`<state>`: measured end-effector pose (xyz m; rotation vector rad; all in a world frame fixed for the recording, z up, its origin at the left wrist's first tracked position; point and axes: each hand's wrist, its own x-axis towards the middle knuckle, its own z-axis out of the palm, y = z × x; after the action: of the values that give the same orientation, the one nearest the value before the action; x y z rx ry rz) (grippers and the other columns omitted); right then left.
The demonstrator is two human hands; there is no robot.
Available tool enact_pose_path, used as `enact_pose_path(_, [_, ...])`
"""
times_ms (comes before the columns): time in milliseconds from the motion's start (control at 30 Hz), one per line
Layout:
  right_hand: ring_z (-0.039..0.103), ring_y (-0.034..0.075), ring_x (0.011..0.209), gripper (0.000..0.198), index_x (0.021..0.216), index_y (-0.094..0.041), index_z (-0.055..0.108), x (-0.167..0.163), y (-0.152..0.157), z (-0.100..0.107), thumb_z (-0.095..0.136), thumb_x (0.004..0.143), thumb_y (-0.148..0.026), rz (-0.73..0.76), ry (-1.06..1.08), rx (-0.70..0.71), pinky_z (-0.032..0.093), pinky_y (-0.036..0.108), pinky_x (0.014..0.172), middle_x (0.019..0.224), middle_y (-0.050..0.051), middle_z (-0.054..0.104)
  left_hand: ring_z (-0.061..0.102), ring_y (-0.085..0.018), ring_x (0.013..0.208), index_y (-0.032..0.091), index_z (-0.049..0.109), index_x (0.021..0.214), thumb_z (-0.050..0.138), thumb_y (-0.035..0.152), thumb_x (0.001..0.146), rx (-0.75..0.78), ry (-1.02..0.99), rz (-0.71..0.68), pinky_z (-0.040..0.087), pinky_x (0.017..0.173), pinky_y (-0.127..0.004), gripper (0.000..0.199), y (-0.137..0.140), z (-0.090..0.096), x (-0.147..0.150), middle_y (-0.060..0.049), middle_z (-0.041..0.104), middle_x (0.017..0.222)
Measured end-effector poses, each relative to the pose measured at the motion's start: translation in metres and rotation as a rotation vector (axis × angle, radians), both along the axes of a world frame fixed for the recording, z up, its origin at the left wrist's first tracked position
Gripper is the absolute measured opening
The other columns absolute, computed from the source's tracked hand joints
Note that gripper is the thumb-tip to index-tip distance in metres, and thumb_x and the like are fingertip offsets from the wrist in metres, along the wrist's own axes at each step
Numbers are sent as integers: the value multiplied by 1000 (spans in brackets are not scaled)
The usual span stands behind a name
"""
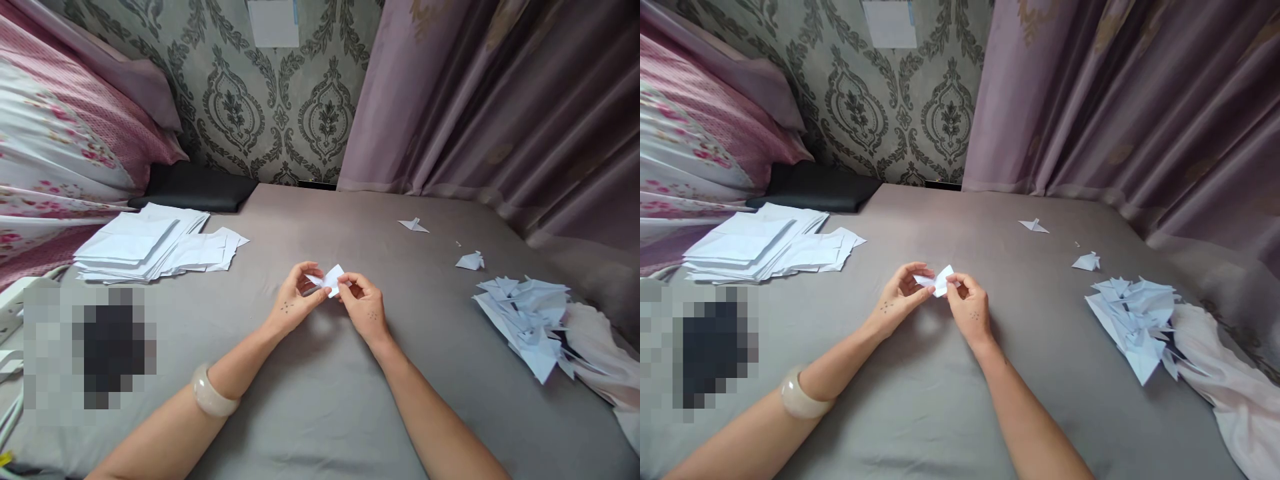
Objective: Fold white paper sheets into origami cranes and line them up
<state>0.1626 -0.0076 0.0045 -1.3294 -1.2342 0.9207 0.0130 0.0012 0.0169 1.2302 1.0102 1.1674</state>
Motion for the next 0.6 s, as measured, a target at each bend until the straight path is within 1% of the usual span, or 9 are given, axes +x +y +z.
enact_pose_path(67, [63,16,62,21,89,-20,64,2,2,1,61,76,-36,-4,99,-52,52,30,64,67,1,65,57,-17,95,19,50,110,73,32,71,-45,-58,12,46,87,-33,46,1,0,-2,-8,59,108])
enact_pose_path(133, [63,17,64,26,92,-18,65,3,4,2,62,75,-38,-16,180,-88,52,30,63,70,2,66,57,-17,96,18,52,109,72,32,73,-83,-115,28,45,87,-33,44,2,0,-3,-9,60,110])
enact_pose_path(200, [64,17,68,29,96,-17,66,3,4,1,62,74,-37,-8,192,-110,52,30,64,76,4,68,57,-17,99,18,53,108,72,31,73,-111,-176,51,43,90,-33,42,4,0,-5,-8,61,110])
enact_pose_path(233, [64,17,70,30,98,-17,66,3,4,1,63,74,-36,6,161,-103,52,30,64,79,5,68,57,-18,100,17,54,107,73,31,72,-125,-207,69,43,91,-33,41,5,1,-6,-8,62,109])
enact_pose_path(300, [63,17,73,28,100,-19,67,3,2,0,62,75,-32,40,26,-36,51,28,64,87,5,67,58,-18,101,17,55,105,74,31,70,-156,-256,113,41,93,-35,42,7,2,-7,-8,63,107])
enact_pose_path(400, [59,15,75,22,97,-22,70,4,-2,2,57,82,-31,50,-266,144,50,27,64,97,6,62,59,-19,101,16,56,103,76,32,68,-197,-288,163,41,95,-36,43,9,2,-7,-8,64,104])
enact_pose_path(500, [56,15,80,23,95,-23,72,5,-6,5,51,88,-30,14,-523,278,50,29,70,100,8,56,60,-18,98,15,55,103,76,32,69,-210,-307,167,43,93,-36,43,11,0,-7,-8,65,100])
enact_pose_path(600, [55,16,83,22,95,-23,71,7,-7,7,50,90,-26,27,-672,375,49,32,78,102,8,56,60,-19,98,15,54,105,76,32,70,-214,-322,176,46,91,-36,45,12,-3,-7,-8,63,102])
